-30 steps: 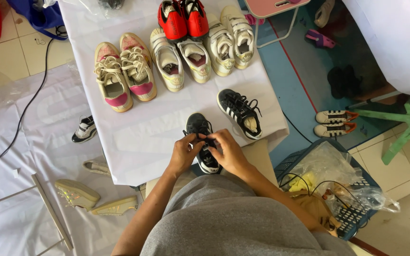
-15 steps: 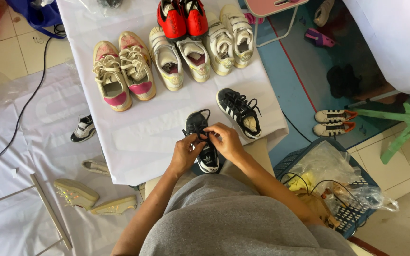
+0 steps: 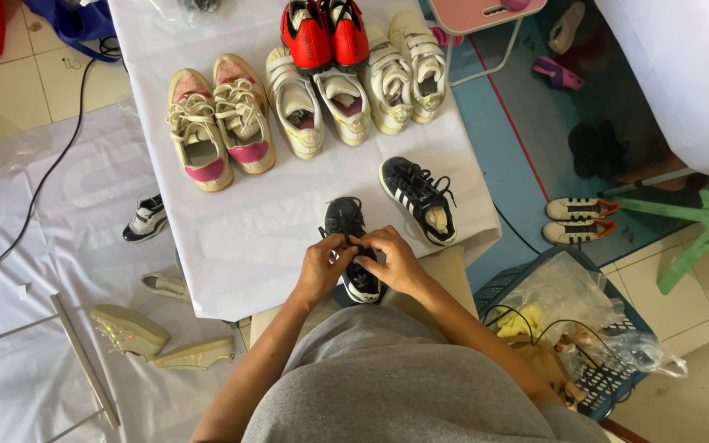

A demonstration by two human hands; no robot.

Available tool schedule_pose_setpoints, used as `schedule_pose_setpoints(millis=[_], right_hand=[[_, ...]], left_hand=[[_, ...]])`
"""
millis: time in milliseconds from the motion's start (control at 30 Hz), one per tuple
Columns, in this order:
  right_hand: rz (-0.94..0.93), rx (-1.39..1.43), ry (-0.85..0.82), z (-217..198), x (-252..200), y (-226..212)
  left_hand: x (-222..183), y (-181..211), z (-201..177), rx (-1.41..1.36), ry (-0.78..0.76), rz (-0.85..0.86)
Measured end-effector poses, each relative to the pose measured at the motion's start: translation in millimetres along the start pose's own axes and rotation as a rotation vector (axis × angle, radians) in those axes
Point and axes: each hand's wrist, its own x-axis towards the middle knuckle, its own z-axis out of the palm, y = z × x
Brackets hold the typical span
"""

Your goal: A person is lacing and adjusting a pair of black sneakers while sitting on the floor, using their hands and a pen to help thread the laces.

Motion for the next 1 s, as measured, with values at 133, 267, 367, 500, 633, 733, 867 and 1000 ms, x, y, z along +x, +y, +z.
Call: schedule_pose_setpoints(millis=[133, 267, 367, 500, 633, 733, 867, 1000], right_hand=[[0.027, 0.006, 0.016, 4, -2, 9], [0.021, -0.065, 0.077, 9, 2, 6], [-0.013, -0.175, 0.090, 8, 3, 4], [0.036, -0.198, 0.072, 10, -5, 8], [0.075, -0.286, 0.058, 10, -11, 10], [0.090, -0.333, 0.041, 7, -14, 3], [0.100, -0.369, 0.012, 3, -14, -2], [0.116, -0.386, 0.003, 5, -15, -2]], left_hand=[[-1, 4, 1, -0.004, -0.014, -0.005], [-1, 3, 1, 0.018, -0.006, -0.003], [-2, 7, -3, 0.034, 0.000, 0.006], [-7, -4, -1, 0.042, 0.003, 0.006], [-7, -1, 0, 0.046, 0.001, 0.015], [-7, 0, 1, 0.043, 0.007, 0.024], [-8, 0, 1, 0.052, 0.009, 0.023], [-10, 2, 1, 0.056, 0.014, 0.029]])
